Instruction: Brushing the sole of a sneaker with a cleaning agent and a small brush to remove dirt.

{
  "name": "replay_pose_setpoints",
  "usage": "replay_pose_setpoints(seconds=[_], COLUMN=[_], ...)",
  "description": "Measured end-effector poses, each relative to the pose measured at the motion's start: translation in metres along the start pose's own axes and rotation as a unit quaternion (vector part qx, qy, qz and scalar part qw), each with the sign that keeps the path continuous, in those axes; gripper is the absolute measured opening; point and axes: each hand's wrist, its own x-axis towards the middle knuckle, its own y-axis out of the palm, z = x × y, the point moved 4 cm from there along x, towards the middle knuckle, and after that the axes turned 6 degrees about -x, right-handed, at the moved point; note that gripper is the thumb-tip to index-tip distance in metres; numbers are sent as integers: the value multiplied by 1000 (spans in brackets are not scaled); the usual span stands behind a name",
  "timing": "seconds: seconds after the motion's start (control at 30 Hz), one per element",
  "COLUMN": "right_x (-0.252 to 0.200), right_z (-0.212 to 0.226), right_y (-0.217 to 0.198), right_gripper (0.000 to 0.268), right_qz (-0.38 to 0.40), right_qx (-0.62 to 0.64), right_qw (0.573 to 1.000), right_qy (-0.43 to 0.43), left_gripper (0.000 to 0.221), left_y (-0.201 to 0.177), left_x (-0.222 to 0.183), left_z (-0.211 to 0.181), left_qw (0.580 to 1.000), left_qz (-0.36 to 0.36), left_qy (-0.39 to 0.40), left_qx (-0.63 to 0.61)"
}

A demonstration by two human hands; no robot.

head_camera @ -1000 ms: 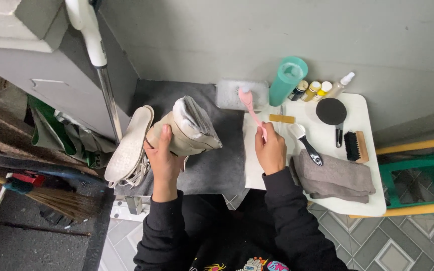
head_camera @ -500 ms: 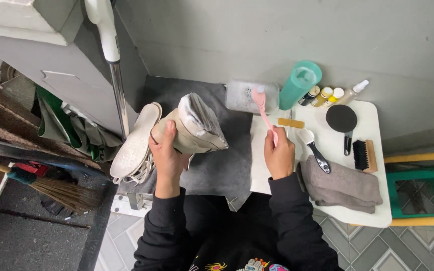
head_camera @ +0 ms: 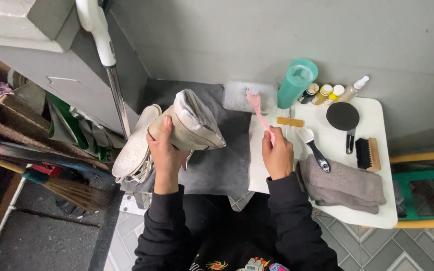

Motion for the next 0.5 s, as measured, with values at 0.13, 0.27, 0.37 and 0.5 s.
replay_pose_setpoints(seconds=[0.13,0.27,0.37,0.5], right_x=[0,6,9,20], right_z=[4,31,58,88], right_y=[-6,-39,-73,-103], right_gripper=[12,14,17,20], right_qz=[-11,-2,-12,-57], right_qx=[6,96,158,190], right_qw=[1000,995,987,975], right_qy=[1,5,-16,-102], left_gripper=[21,42,22,18], left_y=[0,18,29,40], left_x=[6,4,7,17], left_z=[18,15,16,21], left_qw=[999,995,997,986], left_qz=[-29,-84,-20,51], left_qy=[14,-28,1,45], left_qx=[-15,37,74,153])
